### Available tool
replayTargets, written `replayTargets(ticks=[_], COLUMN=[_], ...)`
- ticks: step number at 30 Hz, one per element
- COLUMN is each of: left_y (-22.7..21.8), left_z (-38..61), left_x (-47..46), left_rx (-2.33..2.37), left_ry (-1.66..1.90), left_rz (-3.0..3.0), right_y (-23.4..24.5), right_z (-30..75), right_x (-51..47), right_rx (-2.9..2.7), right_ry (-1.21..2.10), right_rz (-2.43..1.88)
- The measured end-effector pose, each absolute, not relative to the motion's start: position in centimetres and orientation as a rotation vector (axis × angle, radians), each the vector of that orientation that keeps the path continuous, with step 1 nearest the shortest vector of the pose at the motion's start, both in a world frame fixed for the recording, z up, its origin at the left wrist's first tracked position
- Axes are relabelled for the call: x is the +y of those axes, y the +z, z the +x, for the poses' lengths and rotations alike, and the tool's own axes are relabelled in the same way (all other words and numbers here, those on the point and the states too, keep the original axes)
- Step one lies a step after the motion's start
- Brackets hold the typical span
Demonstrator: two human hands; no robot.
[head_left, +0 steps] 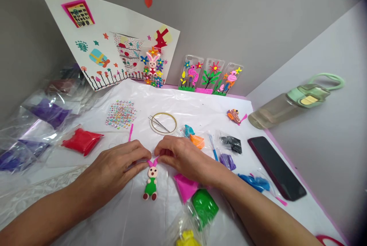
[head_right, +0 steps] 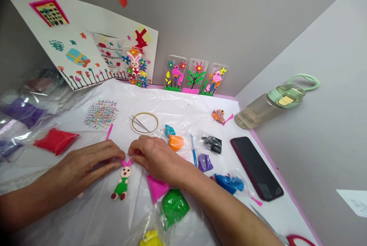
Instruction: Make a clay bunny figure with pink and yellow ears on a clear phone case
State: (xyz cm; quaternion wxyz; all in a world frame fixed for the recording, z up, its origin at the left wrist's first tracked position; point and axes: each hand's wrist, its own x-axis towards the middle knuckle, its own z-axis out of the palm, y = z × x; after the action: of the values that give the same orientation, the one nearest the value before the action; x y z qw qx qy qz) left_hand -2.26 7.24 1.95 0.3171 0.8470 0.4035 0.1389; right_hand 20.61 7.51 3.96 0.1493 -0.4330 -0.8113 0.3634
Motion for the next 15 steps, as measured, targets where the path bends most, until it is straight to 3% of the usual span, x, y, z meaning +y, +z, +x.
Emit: replayTargets(ticks=[15], left_y=[2.4], left_z=[-2.9], left_x=[7.6], left_rx=[1.252], left_ry=[0.321], left_rz=[2.201], right_y=[5.1], right_z=[20.6], right_x=[7.5], right_rx=[-2.340], right_ry=[0.932], right_rz=[-1.431])
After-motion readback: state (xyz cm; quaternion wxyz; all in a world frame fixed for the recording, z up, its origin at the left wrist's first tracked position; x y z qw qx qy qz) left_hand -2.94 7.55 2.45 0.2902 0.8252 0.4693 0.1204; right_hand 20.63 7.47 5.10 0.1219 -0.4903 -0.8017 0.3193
